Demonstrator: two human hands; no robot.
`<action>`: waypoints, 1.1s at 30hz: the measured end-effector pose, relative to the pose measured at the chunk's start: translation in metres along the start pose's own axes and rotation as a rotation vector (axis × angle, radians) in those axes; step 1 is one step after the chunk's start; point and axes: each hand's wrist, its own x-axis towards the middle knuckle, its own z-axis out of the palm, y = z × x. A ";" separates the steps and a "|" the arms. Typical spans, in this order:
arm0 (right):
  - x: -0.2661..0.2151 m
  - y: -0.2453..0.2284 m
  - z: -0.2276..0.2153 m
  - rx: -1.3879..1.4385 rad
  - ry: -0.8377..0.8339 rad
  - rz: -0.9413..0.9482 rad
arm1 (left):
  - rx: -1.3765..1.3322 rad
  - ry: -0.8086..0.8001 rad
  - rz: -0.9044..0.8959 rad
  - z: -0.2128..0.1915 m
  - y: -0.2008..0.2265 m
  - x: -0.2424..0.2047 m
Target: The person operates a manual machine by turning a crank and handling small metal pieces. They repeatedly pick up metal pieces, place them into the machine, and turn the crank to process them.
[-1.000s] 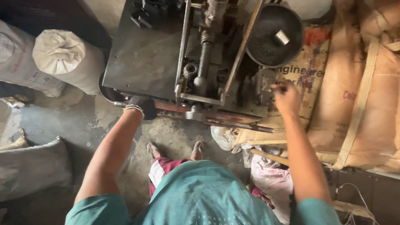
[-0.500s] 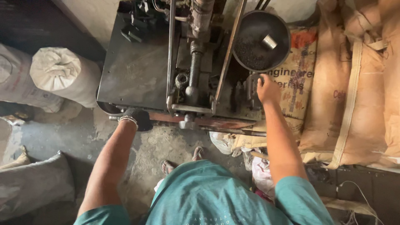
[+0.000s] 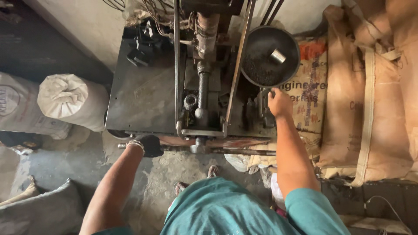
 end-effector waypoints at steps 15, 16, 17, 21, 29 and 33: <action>0.000 -0.014 -0.014 0.099 -0.172 0.201 | -0.076 -0.034 -0.034 -0.008 0.006 -0.011; 0.001 -0.012 -0.013 0.092 -0.152 0.177 | -0.064 -0.032 -0.038 -0.009 0.006 -0.011; 0.000 -0.011 -0.012 0.086 -0.132 0.152 | -0.052 -0.030 -0.043 -0.009 0.007 -0.011; -0.002 -0.010 -0.012 0.093 -0.073 0.079 | -0.070 -0.031 -0.036 -0.012 0.009 -0.015; -0.003 -0.022 -0.023 0.151 -0.115 0.151 | -0.082 -0.043 -0.050 -0.017 0.011 -0.020; -0.004 -0.025 -0.024 0.169 -0.101 0.169 | -0.097 -0.034 -0.024 -0.014 0.009 -0.017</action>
